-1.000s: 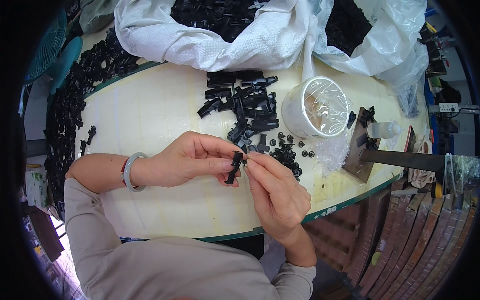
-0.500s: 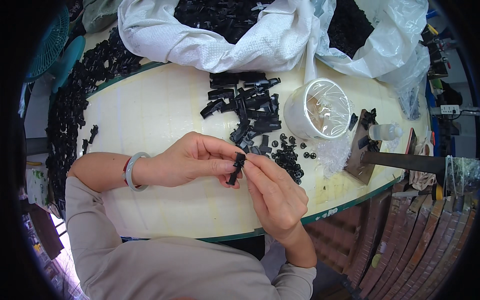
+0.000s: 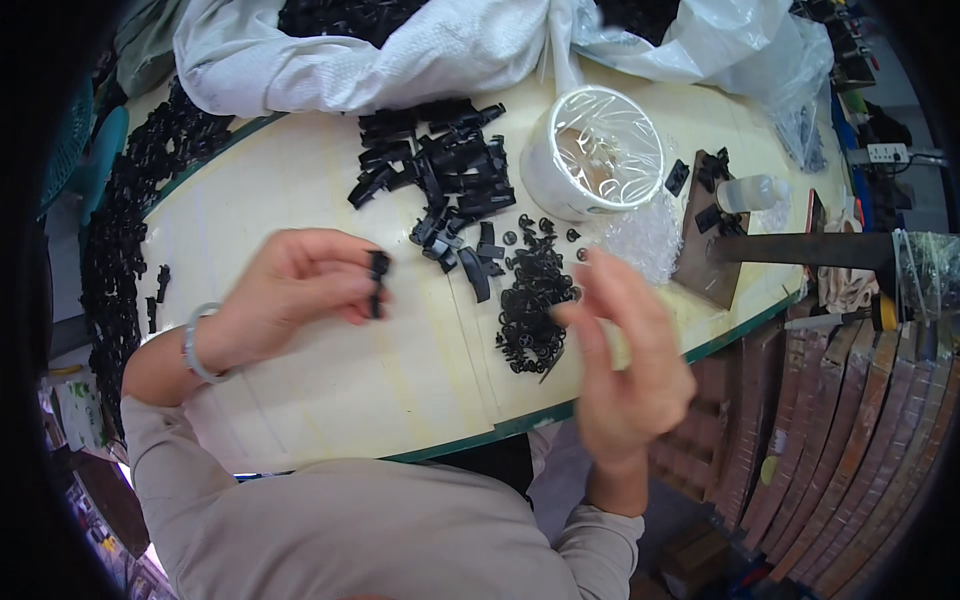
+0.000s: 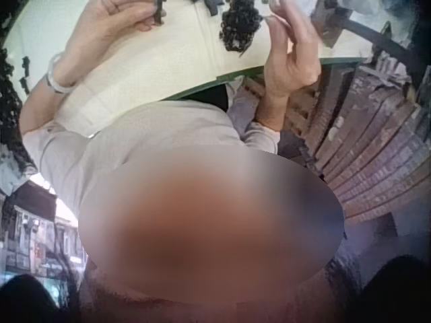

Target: The person assembles plastic components by hand, attaching small rings onto black plastic parts and placing the assembled pieces on the work table.

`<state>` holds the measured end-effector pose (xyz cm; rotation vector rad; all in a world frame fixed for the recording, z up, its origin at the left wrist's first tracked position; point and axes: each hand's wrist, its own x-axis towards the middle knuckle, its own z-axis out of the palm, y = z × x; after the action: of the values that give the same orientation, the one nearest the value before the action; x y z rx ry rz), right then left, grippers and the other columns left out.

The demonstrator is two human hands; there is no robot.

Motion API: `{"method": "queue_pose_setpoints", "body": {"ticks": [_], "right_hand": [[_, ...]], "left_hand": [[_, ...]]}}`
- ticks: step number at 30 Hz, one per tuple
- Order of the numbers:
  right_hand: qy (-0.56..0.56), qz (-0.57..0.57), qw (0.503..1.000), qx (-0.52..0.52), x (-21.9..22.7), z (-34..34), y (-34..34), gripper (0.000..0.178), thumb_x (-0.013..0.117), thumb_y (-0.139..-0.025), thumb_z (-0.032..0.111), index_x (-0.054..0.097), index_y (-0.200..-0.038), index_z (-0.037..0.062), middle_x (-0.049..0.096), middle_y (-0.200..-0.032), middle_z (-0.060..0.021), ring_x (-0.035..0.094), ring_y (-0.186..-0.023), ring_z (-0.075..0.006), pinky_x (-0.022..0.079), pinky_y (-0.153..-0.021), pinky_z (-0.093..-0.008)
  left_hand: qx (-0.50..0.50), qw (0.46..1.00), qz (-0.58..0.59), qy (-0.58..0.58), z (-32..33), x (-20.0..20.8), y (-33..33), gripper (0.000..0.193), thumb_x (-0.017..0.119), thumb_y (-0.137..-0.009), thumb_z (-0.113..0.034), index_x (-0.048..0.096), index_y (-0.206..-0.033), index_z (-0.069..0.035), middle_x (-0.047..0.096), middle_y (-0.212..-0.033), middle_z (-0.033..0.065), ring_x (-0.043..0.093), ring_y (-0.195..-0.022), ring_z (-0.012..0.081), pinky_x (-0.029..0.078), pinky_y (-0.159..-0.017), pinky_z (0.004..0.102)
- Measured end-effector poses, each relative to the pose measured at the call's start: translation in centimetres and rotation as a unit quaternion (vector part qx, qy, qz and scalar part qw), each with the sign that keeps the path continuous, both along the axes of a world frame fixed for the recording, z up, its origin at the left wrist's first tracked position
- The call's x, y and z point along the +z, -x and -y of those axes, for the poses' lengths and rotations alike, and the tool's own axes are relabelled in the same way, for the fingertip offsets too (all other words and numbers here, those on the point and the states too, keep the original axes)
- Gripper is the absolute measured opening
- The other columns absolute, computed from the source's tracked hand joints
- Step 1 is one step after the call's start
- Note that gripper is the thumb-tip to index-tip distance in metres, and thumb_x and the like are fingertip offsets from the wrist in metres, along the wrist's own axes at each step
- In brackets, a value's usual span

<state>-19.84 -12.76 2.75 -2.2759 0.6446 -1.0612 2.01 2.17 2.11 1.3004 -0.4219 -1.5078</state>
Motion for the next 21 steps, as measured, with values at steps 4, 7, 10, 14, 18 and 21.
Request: {"method": "queue_pose_setpoints", "body": {"ticks": [4,7,10,14,18,21], "right_hand": [[-0.025,-0.132,0.99,-0.037,0.1,0.6,1.4,0.027,0.071,-0.072,-0.007,0.066,-0.098,-0.0004,0.062,-0.092,-0.0122,0.062,-0.073,-0.0216,0.052,-0.063,-0.029],[0.003,-0.175,0.984,0.018,-0.6,0.3,0.3,0.024,0.071,-0.071,-0.005,0.066,-0.094,-0.0003,0.058,-0.088,-0.01,0.058,-0.074,-0.0228,0.048,-0.062,-0.032],[0.027,-0.174,0.984,0.023,-0.6,0.8,-1.0,0.021,0.072,-0.071,-0.002,0.066,-0.09,-0.0001,0.056,-0.086,-0.01,0.056,-0.076,-0.0252,0.046,-0.063,-0.034],[0.051,-0.195,0.979,0.038,-1.0,0.8,-2.3,0.016,0.071,-0.07,-0.002,0.065,-0.085,0.0013,0.054,-0.083,-0.0091,0.056,-0.076,-0.0259,0.046,-0.063,-0.0353],[0.051,-0.204,0.977,0.046,-1.5,0.9,-2.6,0.014,0.069,-0.07,-0.002,0.063,-0.082,0.001,0.054,-0.083,-0.0091,0.055,-0.077,-0.0268,0.046,-0.064,-0.0365],[0.008,-0.195,0.98,0.047,-1.6,0.9,-2.1,0.014,0.069,-0.071,-0.003,0.063,-0.083,0.0003,0.054,-0.083,-0.0103,0.055,-0.077,-0.0271,0.045,-0.064,-0.0355]], "left_hand": [[0.054,0.985,0.16,-0.045,-2.5,-0.2,-4.4,0.021,0.061,-0.086,-0.003,0.061,-0.106,0.004,0.067,-0.087,0.0083,0.065,-0.073,0.0121,0.054,-0.066,0.0217],[0.11,0.951,0.274,-0.093,-4.3,-0.3,-6.9,0.024,0.064,-0.085,-0.005,0.062,-0.106,0.005,0.066,-0.087,0.0076,0.064,-0.073,0.0104,0.054,-0.066,0.0196],[0.155,0.906,0.364,-0.148,-4.8,0.2,-8.1,0.021,0.065,-0.084,-0.005,0.064,-0.103,0.004,0.065,-0.081,0.0057,0.062,-0.067,0.0074,0.053,-0.062,0.0173],[0.155,0.878,0.424,-0.159,-5.4,0.6,-8.8,0.021,0.066,-0.084,-0.005,0.064,-0.102,0.005,0.064,-0.08,0.0052,0.061,-0.064,0.0068,0.051,-0.059,0.0171],[0.147,0.831,0.507,-0.176,-6.2,1.6,-7.8,0.019,0.065,-0.084,-0.004,0.064,-0.102,0.004,0.064,-0.082,0.0053,0.06,-0.065,0.006,0.049,-0.058,0.0173],[0.11,0.751,0.647,0.068,-5.2,2.0,-5.0,0.019,0.061,-0.083,0.005,0.065,-0.101,0.0,0.062,-0.088,0.006,0.059,-0.069,0.007,0.047,-0.057,0.0173]]}}
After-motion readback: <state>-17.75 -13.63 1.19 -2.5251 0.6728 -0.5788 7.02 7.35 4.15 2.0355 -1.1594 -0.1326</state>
